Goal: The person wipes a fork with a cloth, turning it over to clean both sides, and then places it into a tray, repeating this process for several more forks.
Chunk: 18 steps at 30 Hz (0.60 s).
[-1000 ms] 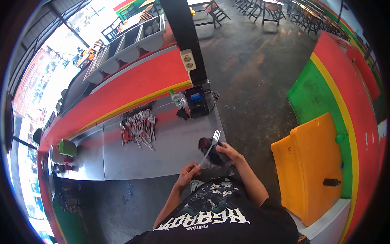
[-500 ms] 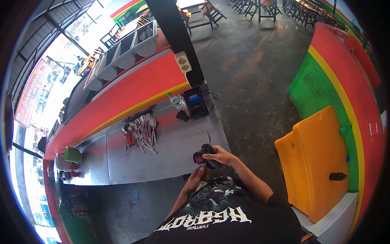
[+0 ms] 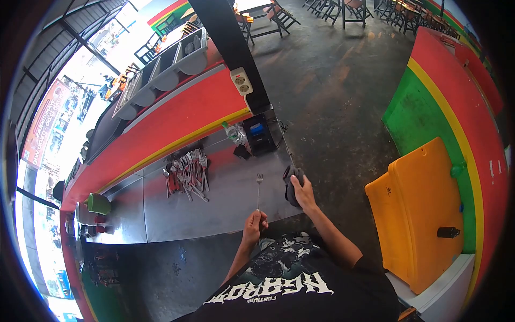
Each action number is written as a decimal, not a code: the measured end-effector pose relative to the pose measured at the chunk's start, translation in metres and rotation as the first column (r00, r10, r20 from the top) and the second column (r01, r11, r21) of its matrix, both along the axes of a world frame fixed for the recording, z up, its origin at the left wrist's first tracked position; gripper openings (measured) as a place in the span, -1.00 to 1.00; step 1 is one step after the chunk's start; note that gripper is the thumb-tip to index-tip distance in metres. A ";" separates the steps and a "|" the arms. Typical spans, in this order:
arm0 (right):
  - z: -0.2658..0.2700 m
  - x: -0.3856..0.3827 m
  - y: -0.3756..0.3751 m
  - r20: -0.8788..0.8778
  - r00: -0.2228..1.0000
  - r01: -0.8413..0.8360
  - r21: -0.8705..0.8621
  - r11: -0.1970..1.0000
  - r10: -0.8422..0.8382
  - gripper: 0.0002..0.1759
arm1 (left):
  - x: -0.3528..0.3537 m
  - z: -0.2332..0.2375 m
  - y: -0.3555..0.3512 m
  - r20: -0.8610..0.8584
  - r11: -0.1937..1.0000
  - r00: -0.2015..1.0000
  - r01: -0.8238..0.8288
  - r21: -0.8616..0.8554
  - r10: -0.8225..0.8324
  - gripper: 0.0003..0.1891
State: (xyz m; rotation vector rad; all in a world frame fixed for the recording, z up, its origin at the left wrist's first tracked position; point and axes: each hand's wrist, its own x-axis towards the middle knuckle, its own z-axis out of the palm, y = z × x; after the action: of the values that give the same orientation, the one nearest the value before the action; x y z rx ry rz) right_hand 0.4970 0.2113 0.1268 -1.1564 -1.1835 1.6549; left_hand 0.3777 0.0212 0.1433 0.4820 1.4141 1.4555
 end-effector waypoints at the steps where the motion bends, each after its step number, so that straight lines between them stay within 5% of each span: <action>1: 0.018 0.004 -0.002 -0.016 1.000 -0.008 0.011 1.000 0.008 -0.69 | -0.002 -0.004 -0.001 -0.003 1.000 1.000 -0.005 -0.009 0.005 -0.59; 4: 0.045 0.006 -0.024 0.039 0.975 -0.220 0.093 0.971 0.217 -0.67 | -0.011 -0.009 -0.004 -0.035 0.995 0.998 0.055 -0.087 -0.058 -0.61; 6: 0.058 0.005 -0.046 0.229 0.882 -0.471 0.431 0.769 0.412 -0.65 | -0.012 -0.014 -0.006 -0.160 0.989 0.982 0.087 -0.116 -0.105 -0.62; 8: 0.058 0.002 -0.058 0.347 0.734 -0.639 0.644 0.420 0.584 -0.64 | -0.009 -0.021 -0.008 -0.377 0.991 0.918 0.093 -0.099 -0.124 -0.64; 11: 0.055 0.002 -0.054 0.424 0.692 -0.672 0.674 0.307 0.584 -0.62 | -0.006 -0.025 -0.008 -0.469 0.992 0.878 0.123 0.024 -0.097 -0.67; 14: 0.044 -0.001 -0.046 0.384 0.805 -0.573 0.700 0.426 0.451 -0.67 | -0.009 0.001 -0.015 -0.216 0.951 0.927 0.291 -0.102 -0.307 -0.67; 18: 0.023 0.006 -0.023 0.457 0.849 -0.518 0.625 0.584 0.264 -0.70 | 0.001 0.024 -0.016 -0.122 0.907 0.900 0.420 -0.024 -0.420 -0.62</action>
State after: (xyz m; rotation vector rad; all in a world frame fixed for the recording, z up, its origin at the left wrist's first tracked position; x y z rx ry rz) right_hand 0.5030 0.1884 0.1494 -0.6450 -2.2019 1.0582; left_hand 0.3785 0.0050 0.1672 0.8375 1.3023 1.0910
